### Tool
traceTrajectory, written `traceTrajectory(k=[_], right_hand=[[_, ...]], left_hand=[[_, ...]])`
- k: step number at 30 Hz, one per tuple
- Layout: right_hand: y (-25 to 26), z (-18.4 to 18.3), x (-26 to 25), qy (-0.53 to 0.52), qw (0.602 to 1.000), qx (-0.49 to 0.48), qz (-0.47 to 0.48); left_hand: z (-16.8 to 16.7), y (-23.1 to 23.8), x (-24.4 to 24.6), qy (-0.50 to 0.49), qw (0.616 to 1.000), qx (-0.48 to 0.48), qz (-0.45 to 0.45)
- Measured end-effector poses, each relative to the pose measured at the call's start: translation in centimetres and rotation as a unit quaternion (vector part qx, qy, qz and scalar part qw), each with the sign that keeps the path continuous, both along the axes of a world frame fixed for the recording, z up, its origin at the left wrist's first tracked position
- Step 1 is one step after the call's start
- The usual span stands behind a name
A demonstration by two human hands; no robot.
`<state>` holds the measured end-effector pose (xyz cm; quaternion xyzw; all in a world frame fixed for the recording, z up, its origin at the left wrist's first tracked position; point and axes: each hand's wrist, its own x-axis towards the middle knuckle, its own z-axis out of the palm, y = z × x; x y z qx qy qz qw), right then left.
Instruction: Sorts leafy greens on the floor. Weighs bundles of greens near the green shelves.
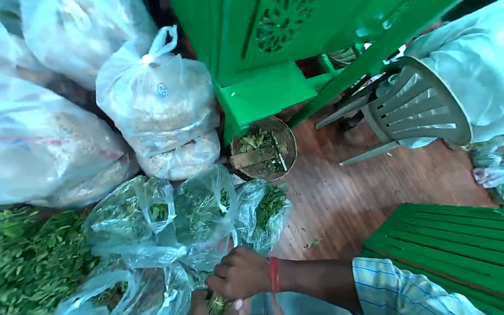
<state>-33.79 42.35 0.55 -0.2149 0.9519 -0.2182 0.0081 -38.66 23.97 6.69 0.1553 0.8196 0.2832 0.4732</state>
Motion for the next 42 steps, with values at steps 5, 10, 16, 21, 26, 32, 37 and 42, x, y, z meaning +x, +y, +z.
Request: traceTrajectory(k=[5,10,16,21,26,32,37,42], right_hand=[[13.9,1.1,1.4,-0.018,0.995,0.038,-0.092],[32.4,-2.7,3.9,-0.311,0.76,-0.058,-0.568],[43.7,-25.1,10.7,-0.18,0.793,-0.032,-0.582],[47.1,-30.4,7.5,-0.325,0.715,-0.105,-0.61],[51.0,-49.3,4.5,-0.382,0.716,-0.084,-0.577],[49.4,-42.2,4.9,-0.398,0.705,-0.158,-0.565],[45.6,-43.0,7.2,-0.323,0.741,-0.281,-0.517],[42.7,-44.0,5.3,-0.343,0.774,-0.276,-0.454]], left_hand=[[-0.3,12.0,1.4,0.009,0.995,0.074,-0.071],[-8.0,25.4,0.1,-0.077,0.993,0.077,0.039],[-27.5,41.3,-3.2,0.031,0.995,-0.016,-0.099],[-39.9,49.3,-4.7,0.133,0.981,-0.12,-0.08],[-47.8,52.0,-8.4,0.201,0.947,-0.186,-0.168],[-49.8,51.9,-10.3,0.233,0.921,-0.235,-0.205],[-50.3,52.4,-10.0,0.236,0.91,-0.261,-0.22],[-50.5,52.2,-9.2,0.254,0.907,-0.256,-0.22]])
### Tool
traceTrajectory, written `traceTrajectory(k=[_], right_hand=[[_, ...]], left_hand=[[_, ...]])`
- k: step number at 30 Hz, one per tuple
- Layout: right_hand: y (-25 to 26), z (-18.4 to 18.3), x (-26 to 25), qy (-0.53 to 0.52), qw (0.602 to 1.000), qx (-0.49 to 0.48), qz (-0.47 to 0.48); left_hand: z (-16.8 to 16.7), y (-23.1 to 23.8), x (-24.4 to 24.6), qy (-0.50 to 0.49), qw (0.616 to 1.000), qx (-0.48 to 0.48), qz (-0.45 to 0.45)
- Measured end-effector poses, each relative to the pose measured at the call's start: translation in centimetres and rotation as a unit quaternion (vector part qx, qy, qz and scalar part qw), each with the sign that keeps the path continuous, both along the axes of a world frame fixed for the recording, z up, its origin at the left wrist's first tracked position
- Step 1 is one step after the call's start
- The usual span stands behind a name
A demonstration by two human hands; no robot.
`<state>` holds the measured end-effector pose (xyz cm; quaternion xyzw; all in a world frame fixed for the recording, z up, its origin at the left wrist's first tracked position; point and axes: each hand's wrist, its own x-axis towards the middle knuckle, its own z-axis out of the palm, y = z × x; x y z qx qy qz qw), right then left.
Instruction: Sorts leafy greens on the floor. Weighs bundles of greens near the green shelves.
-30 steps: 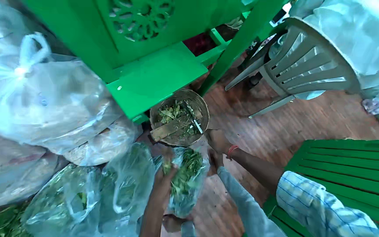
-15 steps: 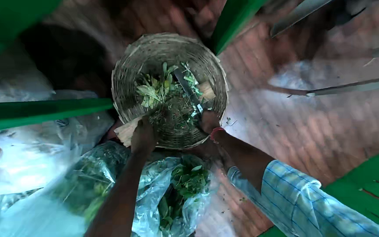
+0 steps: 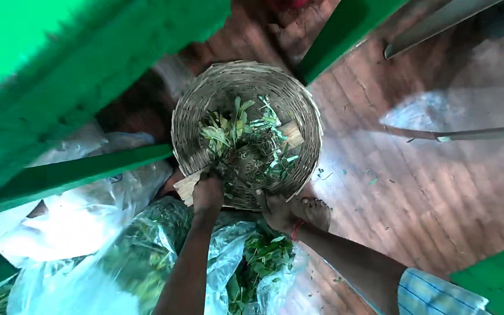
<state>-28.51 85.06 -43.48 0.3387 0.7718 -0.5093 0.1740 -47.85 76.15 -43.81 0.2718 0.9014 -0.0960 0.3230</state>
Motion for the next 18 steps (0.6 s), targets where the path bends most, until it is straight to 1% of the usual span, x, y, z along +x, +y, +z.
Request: traceTrajectory(k=[1,4,6,8,10,12,14,16,18], right_hand=[[-0.4,-0.9,-0.3,0.005,0.999,-0.031,-0.029],[-1.0,-2.5,-0.8,-0.038,0.983,-0.149,-0.097],[-1.2,-2.8,-0.7,-0.039,0.976,-0.179,-0.121],[-1.7,-3.6,-0.6,0.003,0.975,-0.171,-0.142],[-2.0,-3.4,-0.7,0.029,0.98,-0.143,-0.136],[-2.0,-2.3,-1.1,0.004,0.988,-0.116,-0.098],[-2.1,-2.6,-1.5,-0.01,0.991,-0.103,-0.088],[-2.4,-3.9,-1.7,-0.009,0.988,-0.116,-0.097],[-2.6,-5.3,-1.7,-0.007,0.982,-0.15,-0.113]], left_hand=[[-0.2,-0.3,0.1,0.002,1.0,0.018,0.0],[-0.7,-1.0,0.5,0.013,0.999,0.051,0.009],[-0.6,-0.9,0.5,0.015,0.998,0.061,0.012],[-0.6,-0.8,0.4,0.015,0.998,0.06,0.014],[-0.7,-0.3,-0.1,0.011,0.999,0.036,0.011],[-0.8,-0.1,-0.3,0.007,1.0,0.028,0.002],[-0.7,-0.1,-0.4,0.003,1.0,0.031,0.001],[-0.7,0.0,-0.5,-0.002,1.0,0.03,0.007],[-0.7,0.0,-0.6,-0.008,1.0,0.021,0.01]])
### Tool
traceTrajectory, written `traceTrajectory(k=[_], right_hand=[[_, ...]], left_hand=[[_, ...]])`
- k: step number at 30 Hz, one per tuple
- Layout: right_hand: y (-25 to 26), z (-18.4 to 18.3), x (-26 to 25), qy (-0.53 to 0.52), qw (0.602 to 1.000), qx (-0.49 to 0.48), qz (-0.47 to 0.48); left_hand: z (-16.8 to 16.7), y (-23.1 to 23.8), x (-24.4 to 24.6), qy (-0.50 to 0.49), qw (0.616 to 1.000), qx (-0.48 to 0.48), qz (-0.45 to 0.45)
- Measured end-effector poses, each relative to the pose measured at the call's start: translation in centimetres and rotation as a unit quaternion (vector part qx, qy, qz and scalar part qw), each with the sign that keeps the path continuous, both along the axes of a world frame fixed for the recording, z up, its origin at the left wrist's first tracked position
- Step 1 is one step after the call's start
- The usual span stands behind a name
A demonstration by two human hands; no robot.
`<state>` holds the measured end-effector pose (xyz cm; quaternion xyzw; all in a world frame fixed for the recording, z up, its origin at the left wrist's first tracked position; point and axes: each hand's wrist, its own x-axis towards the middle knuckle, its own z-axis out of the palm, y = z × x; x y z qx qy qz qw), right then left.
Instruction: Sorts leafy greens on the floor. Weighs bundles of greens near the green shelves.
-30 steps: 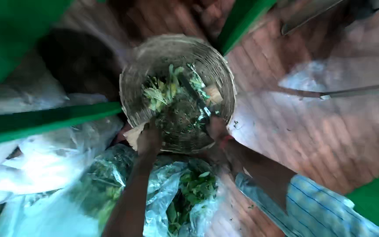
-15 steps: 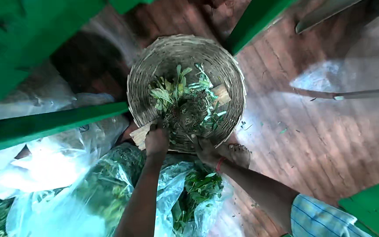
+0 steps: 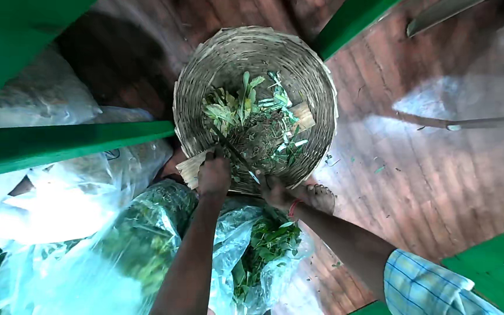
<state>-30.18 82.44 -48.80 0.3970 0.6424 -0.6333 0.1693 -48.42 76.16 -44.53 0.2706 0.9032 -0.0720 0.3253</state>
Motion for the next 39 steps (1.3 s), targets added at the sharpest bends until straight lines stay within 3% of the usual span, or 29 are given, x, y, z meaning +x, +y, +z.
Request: traceTrajectory(k=[4,8,11,15,22,26,32,36,39], right_hand=[[-0.2,0.9,0.1,0.007,0.995,-0.072,-0.065],[-0.3,1.4,0.9,0.067,0.989,0.106,-0.084],[0.2,1.7,0.7,0.059,0.986,0.143,-0.06],[-0.2,2.6,0.3,0.036,0.955,0.29,0.042],[-1.4,1.0,-0.1,-0.016,0.915,0.374,0.151],[-1.1,2.9,-2.3,-0.149,0.915,0.286,0.242],[-0.9,2.2,-4.7,-0.156,0.921,0.246,0.258],[-0.5,2.1,-3.1,-0.168,0.913,0.256,0.27],[0.9,1.8,0.4,-0.193,0.924,0.253,0.212]], left_hand=[[-0.6,-0.3,-0.1,0.01,1.0,0.003,-0.012],[-0.6,-0.4,0.0,0.015,1.0,0.002,-0.016],[-0.5,-0.4,-0.1,0.016,1.0,0.005,-0.022],[-0.5,-0.5,-0.1,0.02,0.999,0.014,-0.045],[-0.4,-0.3,-0.3,0.014,0.999,0.012,-0.042],[-0.3,-0.2,-0.2,0.015,0.999,0.01,-0.036],[-1.1,-0.4,0.5,0.047,0.997,0.005,-0.057],[-0.7,-0.8,1.1,0.05,0.996,-0.006,-0.074],[-0.1,-1.5,1.5,0.051,0.997,0.019,-0.062]])
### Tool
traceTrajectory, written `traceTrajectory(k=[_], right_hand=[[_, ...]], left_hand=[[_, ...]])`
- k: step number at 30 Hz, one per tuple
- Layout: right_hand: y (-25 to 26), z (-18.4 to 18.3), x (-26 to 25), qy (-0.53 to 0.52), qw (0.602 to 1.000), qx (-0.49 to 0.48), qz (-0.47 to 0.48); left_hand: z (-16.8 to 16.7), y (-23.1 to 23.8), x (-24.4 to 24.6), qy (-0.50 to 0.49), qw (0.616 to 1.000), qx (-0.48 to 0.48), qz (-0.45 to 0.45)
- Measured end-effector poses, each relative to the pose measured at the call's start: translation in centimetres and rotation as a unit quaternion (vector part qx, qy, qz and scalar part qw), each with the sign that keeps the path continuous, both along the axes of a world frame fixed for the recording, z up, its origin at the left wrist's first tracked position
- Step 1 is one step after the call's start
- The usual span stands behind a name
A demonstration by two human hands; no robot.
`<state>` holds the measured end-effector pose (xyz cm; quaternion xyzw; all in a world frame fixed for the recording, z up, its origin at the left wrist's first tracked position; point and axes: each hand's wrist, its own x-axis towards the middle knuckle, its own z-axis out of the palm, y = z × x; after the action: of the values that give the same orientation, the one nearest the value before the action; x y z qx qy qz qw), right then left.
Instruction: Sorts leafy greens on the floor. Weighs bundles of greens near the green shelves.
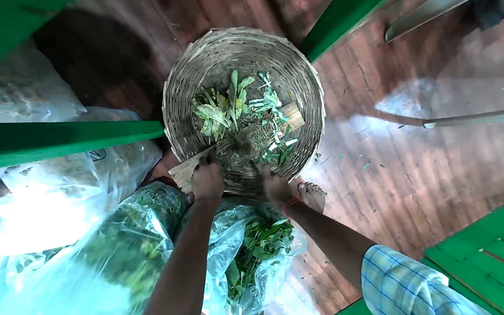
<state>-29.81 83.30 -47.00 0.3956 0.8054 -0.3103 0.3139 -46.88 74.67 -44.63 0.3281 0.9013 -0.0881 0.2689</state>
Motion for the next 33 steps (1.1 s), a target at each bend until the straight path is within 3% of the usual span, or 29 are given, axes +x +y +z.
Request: traceTrajectory(k=[3,8,11,15,19,23,26,29,31,33], right_hand=[[2.9,0.7,2.6,-0.002,0.997,0.002,-0.075],[3.3,4.4,5.4,0.157,0.982,0.094,-0.032],[5.5,4.4,2.8,0.236,0.97,0.058,-0.017],[4.0,13.6,-0.4,0.397,0.917,-0.043,0.008],[2.1,19.6,-0.6,0.473,0.879,-0.042,0.031],[1.8,24.8,0.3,0.483,0.869,-0.102,-0.021],[2.4,28.0,1.2,0.485,0.856,-0.169,-0.048],[3.6,31.0,1.9,0.434,0.851,-0.288,-0.071],[4.8,33.0,1.8,0.374,0.848,-0.346,-0.144],[6.6,34.3,1.4,0.341,0.878,-0.276,-0.192]], left_hand=[[0.5,-1.4,-0.2,-0.034,0.996,0.055,0.063],[1.4,-4.5,0.5,-0.095,0.948,0.262,0.157],[4.5,-5.4,1.9,-0.154,0.913,0.333,0.178],[10.2,-6.2,3.8,-0.202,0.896,0.367,0.15],[16.4,-6.8,5.1,-0.236,0.884,0.389,0.106],[22.5,-7.9,6.1,-0.303,0.872,0.36,0.135],[26.0,-8.0,7.0,-0.317,0.865,0.374,0.105],[29.2,-7.8,7.5,-0.333,0.86,0.384,0.05],[31.5,-7.4,7.9,-0.352,0.845,0.4,0.046],[33.9,-7.1,8.6,-0.373,0.828,0.411,0.085]])
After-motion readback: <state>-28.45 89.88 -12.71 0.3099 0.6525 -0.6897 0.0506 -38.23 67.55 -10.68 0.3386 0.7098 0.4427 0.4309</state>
